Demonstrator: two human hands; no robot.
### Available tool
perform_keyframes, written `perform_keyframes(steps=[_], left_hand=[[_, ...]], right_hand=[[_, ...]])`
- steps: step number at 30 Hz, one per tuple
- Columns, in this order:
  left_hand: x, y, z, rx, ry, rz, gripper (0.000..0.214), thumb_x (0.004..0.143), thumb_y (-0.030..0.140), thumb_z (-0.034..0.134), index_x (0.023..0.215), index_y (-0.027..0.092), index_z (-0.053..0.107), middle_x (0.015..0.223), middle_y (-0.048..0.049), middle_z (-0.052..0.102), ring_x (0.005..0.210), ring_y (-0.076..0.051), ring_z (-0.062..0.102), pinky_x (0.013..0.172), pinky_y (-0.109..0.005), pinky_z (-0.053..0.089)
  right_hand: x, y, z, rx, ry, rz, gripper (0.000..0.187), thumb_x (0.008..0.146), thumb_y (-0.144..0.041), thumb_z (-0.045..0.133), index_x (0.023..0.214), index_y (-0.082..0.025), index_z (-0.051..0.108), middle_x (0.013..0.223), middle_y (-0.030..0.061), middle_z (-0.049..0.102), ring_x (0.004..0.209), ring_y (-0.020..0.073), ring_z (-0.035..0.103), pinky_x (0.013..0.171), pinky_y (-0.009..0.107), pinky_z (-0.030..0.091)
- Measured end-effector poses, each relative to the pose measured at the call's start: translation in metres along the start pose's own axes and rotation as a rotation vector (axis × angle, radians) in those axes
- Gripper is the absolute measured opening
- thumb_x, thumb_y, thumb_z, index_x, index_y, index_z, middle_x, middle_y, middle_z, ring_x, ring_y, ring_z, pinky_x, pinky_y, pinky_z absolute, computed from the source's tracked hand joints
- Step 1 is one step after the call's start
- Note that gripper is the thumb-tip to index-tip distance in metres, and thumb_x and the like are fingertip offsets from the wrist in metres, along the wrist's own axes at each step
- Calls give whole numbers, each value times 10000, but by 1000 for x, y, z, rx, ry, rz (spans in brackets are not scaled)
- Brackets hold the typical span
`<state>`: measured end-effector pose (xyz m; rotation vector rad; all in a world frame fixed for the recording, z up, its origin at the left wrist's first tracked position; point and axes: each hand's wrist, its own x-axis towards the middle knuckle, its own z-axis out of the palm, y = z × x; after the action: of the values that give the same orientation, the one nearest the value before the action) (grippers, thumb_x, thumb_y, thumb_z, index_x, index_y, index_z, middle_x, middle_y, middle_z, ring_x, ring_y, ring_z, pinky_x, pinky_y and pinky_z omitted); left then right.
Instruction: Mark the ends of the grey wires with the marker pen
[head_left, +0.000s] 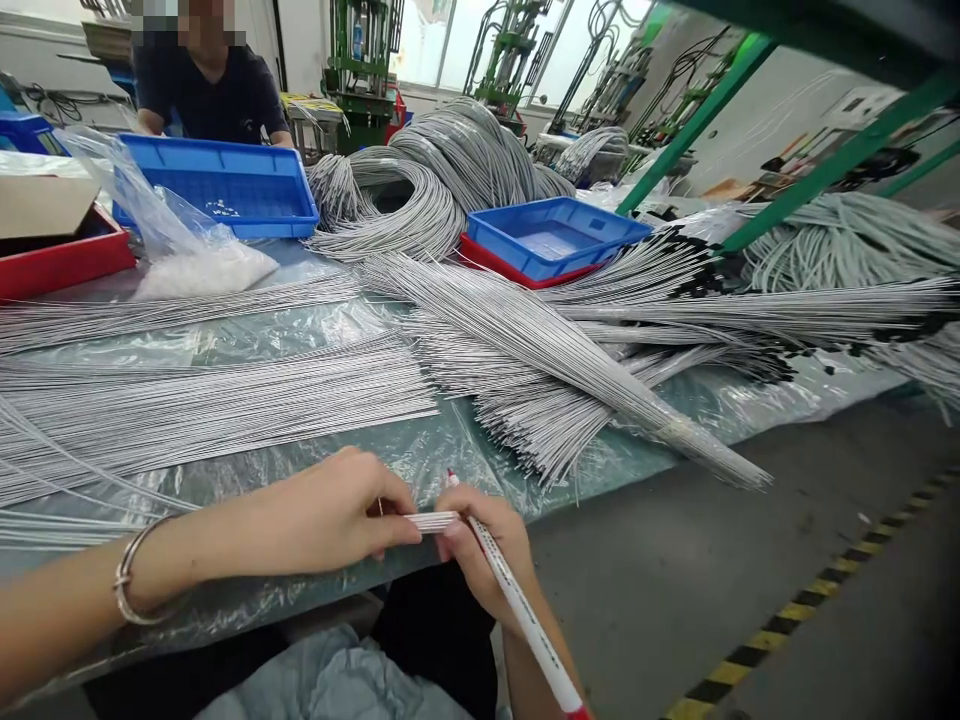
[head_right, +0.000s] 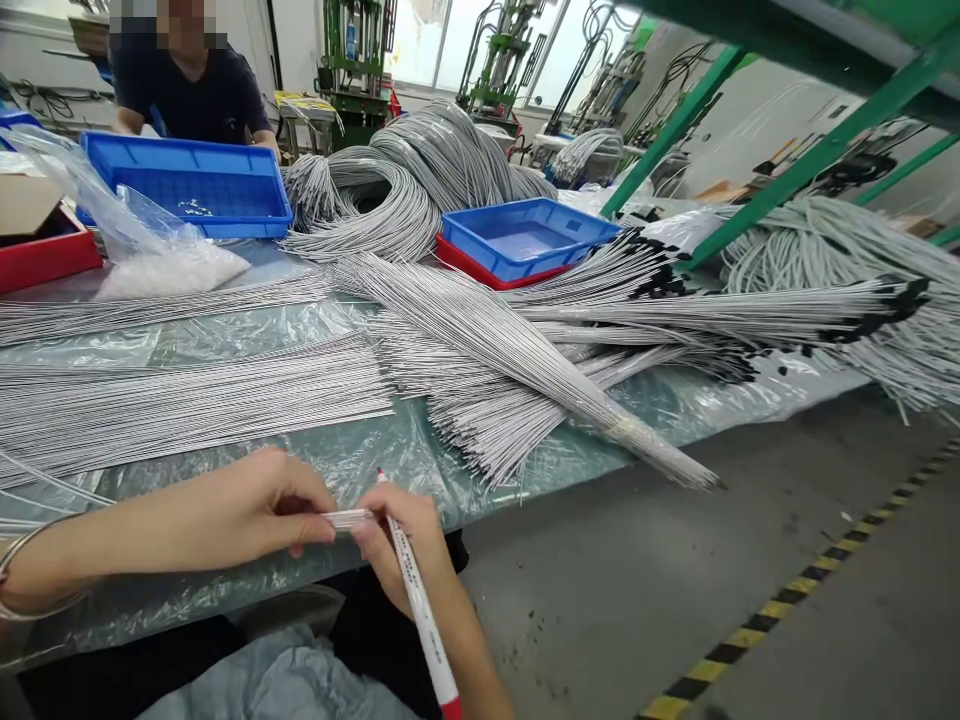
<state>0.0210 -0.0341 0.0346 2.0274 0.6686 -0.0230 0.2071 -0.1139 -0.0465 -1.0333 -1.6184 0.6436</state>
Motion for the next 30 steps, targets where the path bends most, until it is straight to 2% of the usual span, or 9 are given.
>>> perform_keyframes(steps=[3, 5, 10, 15, 17, 19, 22, 26, 30], left_hand=[[2, 3, -9, -200, -35, -91, 298, 885, 418, 562, 770, 154, 639, 636, -3, 589, 673, -153, 631, 530, -198, 372], [3, 4, -12, -250, -31, -101, 279, 854, 394, 602, 725, 147, 613, 614, 4, 563, 690, -159, 650, 553, -184, 403], [8, 4, -14, -235, -15, -96, 267, 881, 376, 566, 799, 146, 673, 605, 3, 577, 626, -128, 628, 514, -161, 393], [8, 1, -10, -248, -7, -55, 313, 917, 365, 514, 734, 136, 625, 588, 14, 532, 574, -99, 570, 507, -155, 376], [7, 0, -9, -247, 7, -46, 354, 927, 392, 501, 693, 137, 575, 559, 19, 502, 548, -96, 541, 498, -161, 363], [5, 1, -9, -227, 9, -45, 360, 934, 418, 494, 737, 141, 610, 557, 20, 504, 535, -95, 521, 492, -167, 358], [2, 5, -10, -127, 10, -6, 346, 957, 397, 465, 857, 160, 696, 571, 20, 523, 546, -93, 521, 506, -169, 364], [-1, 14, -9, 55, 81, 130, 283, 958, 259, 492, 767, 141, 665, 566, 33, 526, 536, -67, 508, 542, -168, 354], [-5, 19, -5, 382, 165, 190, 238, 954, 207, 511, 756, 139, 624, 675, -2, 626, 622, -98, 548, 594, -208, 362]], right_hand=[[-6, 4, 2, 8, 200, -29, 225, 983, -364, 485, 1051, -231, 653, 551, -50, 577, 461, 95, 528, 544, 213, 454], [-9, 5, 5, -30, 295, -42, 277, 989, -275, 475, 1230, -276, 612, 602, -45, 625, 509, 107, 580, 588, 227, 493], [-9, 6, 23, -195, 305, -175, 493, 978, -158, 441, 1447, -310, 436, 718, 5, 693, 575, 146, 623, 577, 271, 523], [-5, 8, 29, -249, 334, -219, 544, 979, -121, 428, 1497, -269, 350, 784, 35, 708, 647, 149, 656, 620, 260, 543], [-3, 8, 24, -236, 349, -173, 415, 981, -200, 476, 1395, -228, 485, 766, 34, 704, 617, 144, 649, 598, 242, 537], [-2, 7, 17, -162, 300, -82, 226, 967, -340, 524, 1095, -195, 641, 647, 8, 661, 510, 126, 603, 514, 214, 499], [-1, 7, 13, -46, 130, 59, 370, 960, -443, 498, 709, -185, 583, 464, -28, 551, 379, 101, 503, 418, 196, 402], [-2, 9, 16, 5, 138, 116, 446, 956, -434, 492, 584, -188, 499, 390, -50, 468, 345, 80, 428, 464, 188, 399], [-3, 9, 15, 32, 161, 222, 485, 918, -509, 525, 555, -191, 480, 426, -43, 462, 396, 88, 427, 524, 201, 408]])
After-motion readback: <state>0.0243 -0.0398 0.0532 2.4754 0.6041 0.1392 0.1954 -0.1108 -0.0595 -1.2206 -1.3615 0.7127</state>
